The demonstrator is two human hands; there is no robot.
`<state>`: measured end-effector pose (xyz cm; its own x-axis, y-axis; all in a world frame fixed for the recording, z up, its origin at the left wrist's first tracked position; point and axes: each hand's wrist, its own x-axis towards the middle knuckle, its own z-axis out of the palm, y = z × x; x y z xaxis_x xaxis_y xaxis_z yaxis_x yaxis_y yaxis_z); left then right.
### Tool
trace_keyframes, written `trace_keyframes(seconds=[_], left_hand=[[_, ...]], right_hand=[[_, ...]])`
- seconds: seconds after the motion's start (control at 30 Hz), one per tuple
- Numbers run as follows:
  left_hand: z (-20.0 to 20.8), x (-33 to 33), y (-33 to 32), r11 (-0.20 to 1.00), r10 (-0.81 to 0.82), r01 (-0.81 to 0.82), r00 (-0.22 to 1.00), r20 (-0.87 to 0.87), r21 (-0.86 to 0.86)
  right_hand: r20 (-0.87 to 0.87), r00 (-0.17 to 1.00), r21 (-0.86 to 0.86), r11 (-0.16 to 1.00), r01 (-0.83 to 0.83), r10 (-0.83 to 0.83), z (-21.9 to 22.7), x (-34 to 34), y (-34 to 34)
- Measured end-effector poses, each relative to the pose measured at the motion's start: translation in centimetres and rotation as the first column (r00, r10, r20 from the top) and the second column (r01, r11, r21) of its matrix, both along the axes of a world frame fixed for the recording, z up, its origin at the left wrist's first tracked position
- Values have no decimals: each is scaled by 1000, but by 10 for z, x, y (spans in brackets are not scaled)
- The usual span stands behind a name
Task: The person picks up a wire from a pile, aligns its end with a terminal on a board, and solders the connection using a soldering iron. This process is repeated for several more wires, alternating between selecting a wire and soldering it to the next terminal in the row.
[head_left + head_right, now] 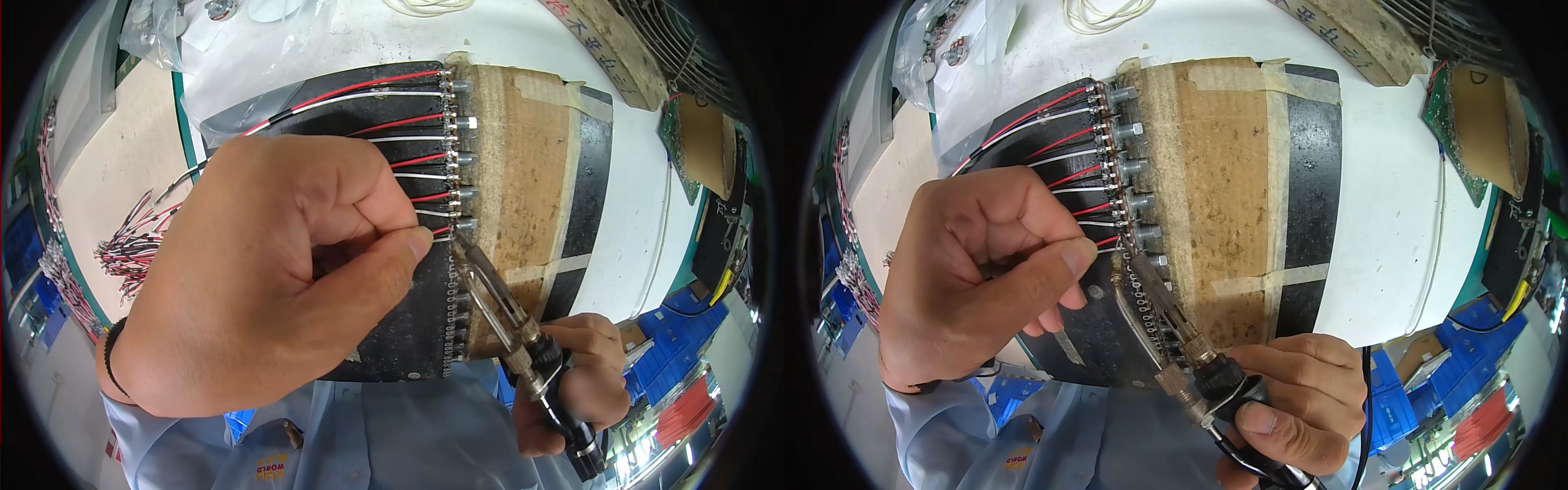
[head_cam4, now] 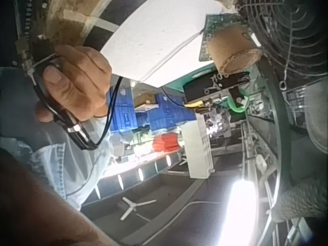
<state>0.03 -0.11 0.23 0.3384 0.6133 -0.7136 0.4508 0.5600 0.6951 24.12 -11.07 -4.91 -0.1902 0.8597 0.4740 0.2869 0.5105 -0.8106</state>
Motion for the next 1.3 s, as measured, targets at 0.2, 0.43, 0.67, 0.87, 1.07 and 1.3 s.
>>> trace_keyframes(seconds=[0.2,0.43,0.67,0.87,1.07,1.3], left_hand=[[0,1,0,1000,11,-11,1000,-4,-2],[0,1,-1,999,28,-28,1000,-6,-16],[-2,-1,-2,999,-4,3,1000,5,41],[-3,-1,-3,998,-12,11,1000,9,61],[-4,-2,-4,999,-2,1,1000,18,48],[-2,-1,-4,999,11,-11,1000,9,30]], right_hand=[[16,999,-27,999,34,-33,3,-1,0],[-11,999,-35,998,47,-47,1,-5,0],[-15,999,-16,999,28,-29,1,-3,-2],[20,999,-35,999,29,-28,2,-2,-2],[-11,999,-54,998,35,-36,4,-3,-5],[11,998,-72,996,62,-61,5,-3,-10]])
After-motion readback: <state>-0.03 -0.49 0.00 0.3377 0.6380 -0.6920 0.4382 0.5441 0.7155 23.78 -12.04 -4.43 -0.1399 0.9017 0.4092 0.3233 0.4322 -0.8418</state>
